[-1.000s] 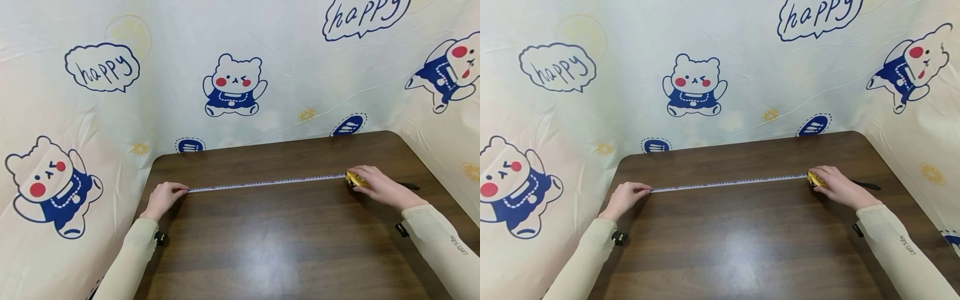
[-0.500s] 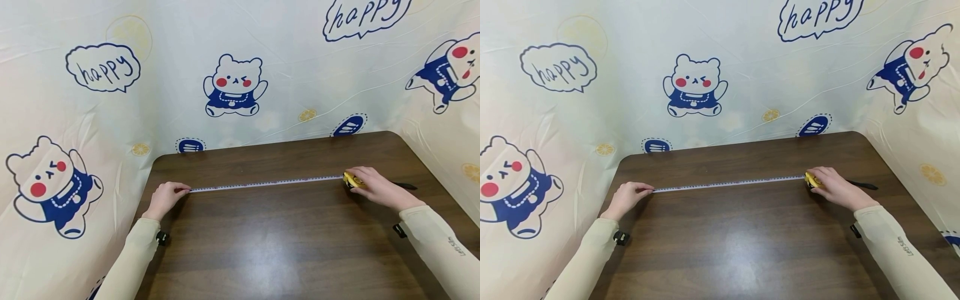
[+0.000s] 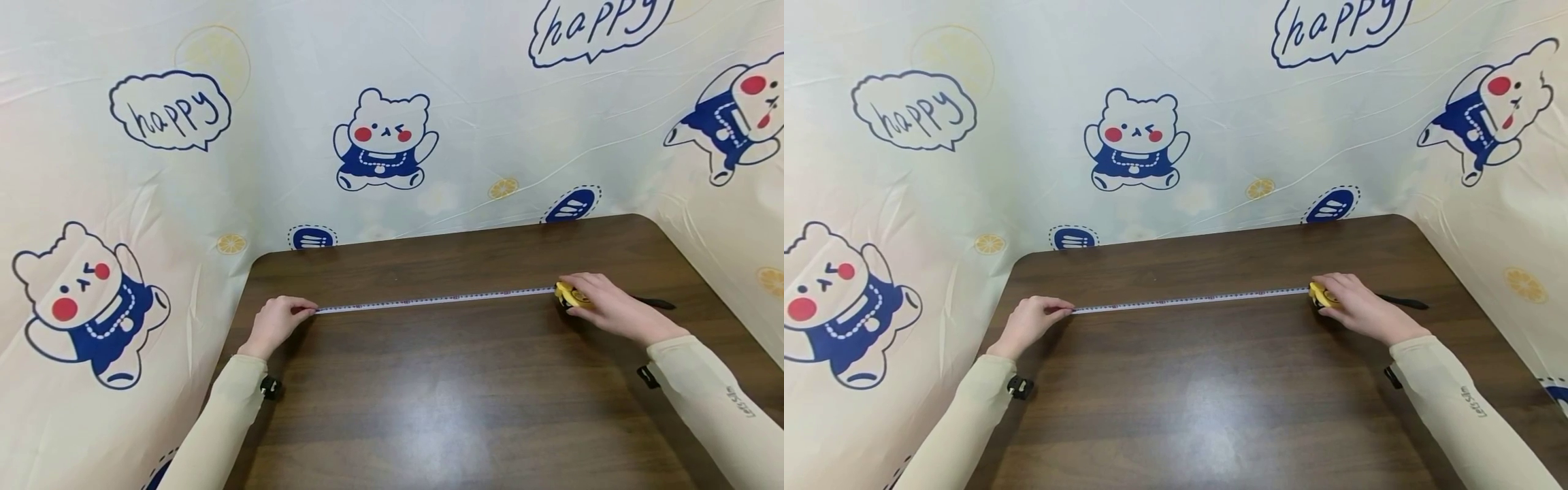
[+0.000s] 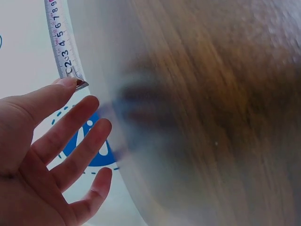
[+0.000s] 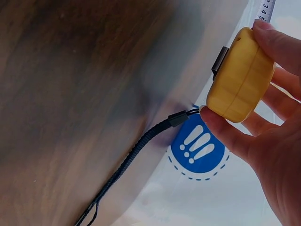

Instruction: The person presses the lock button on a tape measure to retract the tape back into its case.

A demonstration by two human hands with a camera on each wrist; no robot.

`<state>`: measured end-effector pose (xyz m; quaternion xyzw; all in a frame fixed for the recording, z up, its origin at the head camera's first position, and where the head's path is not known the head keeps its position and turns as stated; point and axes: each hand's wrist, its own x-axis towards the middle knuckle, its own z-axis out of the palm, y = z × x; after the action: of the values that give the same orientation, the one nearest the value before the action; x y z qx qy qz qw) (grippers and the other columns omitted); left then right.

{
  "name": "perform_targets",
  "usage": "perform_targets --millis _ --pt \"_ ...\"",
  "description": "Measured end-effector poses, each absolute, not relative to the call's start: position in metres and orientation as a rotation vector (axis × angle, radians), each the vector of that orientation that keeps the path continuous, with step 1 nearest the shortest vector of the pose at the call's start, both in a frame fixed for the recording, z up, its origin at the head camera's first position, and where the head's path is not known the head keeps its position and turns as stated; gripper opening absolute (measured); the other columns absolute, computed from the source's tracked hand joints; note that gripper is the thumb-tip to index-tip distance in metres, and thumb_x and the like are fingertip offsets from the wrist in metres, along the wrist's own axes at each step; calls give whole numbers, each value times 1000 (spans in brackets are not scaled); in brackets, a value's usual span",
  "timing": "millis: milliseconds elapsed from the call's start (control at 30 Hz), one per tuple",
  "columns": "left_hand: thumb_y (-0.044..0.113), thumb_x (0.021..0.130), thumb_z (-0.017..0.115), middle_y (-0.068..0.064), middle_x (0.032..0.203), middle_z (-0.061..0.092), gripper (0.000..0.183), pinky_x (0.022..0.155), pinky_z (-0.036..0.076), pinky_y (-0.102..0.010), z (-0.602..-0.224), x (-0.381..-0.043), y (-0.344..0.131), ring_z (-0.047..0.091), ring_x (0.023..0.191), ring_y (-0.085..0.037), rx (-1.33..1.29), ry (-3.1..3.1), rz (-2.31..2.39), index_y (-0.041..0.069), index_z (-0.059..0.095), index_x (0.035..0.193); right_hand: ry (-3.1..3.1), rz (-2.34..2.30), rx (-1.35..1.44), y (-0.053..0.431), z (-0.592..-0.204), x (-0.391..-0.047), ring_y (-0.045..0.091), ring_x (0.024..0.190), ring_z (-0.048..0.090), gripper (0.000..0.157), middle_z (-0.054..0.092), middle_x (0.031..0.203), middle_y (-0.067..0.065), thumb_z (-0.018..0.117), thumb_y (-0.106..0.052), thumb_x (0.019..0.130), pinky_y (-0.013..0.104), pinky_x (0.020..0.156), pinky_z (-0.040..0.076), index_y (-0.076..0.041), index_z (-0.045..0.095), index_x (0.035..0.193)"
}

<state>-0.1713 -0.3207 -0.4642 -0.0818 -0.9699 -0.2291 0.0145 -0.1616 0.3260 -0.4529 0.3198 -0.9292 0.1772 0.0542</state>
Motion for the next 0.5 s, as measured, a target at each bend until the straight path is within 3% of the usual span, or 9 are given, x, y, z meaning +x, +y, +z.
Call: perform_targets --millis 500 --pt "18 97 75 -12 111 78 13 89 55 -60 -467 -173 -319 72 100 -32 -258 -3044 -720 14 83 108 -2856 556 974 319 -452 -163 41 117 56 57 63 130 25 82 -8 90 62 96 47 8 56 138"
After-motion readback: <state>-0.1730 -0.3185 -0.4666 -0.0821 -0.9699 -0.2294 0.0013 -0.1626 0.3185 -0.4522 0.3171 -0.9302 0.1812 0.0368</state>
